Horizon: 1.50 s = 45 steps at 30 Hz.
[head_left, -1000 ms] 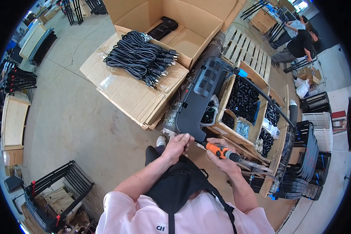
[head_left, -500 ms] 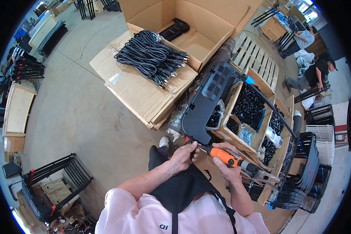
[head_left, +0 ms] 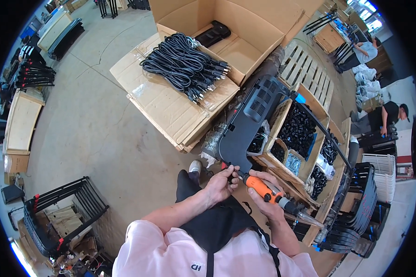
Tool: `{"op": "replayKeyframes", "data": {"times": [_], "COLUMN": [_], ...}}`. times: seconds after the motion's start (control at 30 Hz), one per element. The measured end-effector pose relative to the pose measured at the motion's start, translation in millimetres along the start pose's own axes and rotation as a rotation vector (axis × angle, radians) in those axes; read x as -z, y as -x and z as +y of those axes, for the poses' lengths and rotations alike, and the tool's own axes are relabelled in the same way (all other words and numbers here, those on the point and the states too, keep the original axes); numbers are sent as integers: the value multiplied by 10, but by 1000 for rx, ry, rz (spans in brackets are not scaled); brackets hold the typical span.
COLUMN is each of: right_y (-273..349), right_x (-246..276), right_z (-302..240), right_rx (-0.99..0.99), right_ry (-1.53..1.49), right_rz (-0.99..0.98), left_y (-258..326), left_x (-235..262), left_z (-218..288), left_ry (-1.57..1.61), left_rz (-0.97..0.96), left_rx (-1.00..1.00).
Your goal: The recorder is assembling a leaf blower by connecting internal wiring and securing the plastic housing with screws.
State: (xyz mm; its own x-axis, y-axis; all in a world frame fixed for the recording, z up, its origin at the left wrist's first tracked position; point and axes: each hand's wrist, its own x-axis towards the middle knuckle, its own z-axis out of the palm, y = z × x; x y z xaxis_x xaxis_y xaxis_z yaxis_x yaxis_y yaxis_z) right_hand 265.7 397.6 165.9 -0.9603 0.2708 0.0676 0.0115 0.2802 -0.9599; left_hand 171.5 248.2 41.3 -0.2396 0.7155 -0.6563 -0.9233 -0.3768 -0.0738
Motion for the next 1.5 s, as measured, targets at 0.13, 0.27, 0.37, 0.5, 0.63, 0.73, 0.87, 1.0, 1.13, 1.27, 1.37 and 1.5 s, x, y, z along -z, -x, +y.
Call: {"op": "replayKeyframes", "data": {"times": [0.13, 0.27, 0.37, 0.5, 0.63, 0.73, 0.87, 1.0, 1.13, 1.27, 1.37, 1.5], "right_y": [-71, -228, -374, -477, -556, -582, -590, -623, -551, -490, -502, -468], "right_x": [-62, -157, -238, -287, -288, -311, -301, -310, -240, -87, -53, -51], "right_z": [-45, -104, -245, -98, -2, -18, 63, -67, -77, -115, -187, -189], "right_rx": [-79, -94, -247, -209, -136, -79, -20, -134, -93, -101, -110, -91], "right_ry": [51, 23, 27, 194, 175, 245, 260, 335, 223, -106, -133, -146], "right_rz": [-8, 13, -64, -164, -190, -205, -193, -244, -152, -43, -32, -2], "left_y": [15, 67, 49, -38, -7, 36, 76, 128, 177, 257, 171, 87], "left_x": [28, 59, 162, 304, 314, 294, 266, 232, 159, -77, -136, -224], "left_z": [6, -8, -19, -24, 13, 27, 54, 113, 224, 397, 427, 449], "left_ry": [14, -188, -303, -474, -528, -548, -620, -637, -569, -285, -151, -68], "left_rz": [-40, 40, 16, -95, -124, -125, -151, -111, -111, -50, -38, -131], "left_rx": [-11, -63, -59, -84, -99, -111, -121, -89, -88, -32, -86, -67]}}
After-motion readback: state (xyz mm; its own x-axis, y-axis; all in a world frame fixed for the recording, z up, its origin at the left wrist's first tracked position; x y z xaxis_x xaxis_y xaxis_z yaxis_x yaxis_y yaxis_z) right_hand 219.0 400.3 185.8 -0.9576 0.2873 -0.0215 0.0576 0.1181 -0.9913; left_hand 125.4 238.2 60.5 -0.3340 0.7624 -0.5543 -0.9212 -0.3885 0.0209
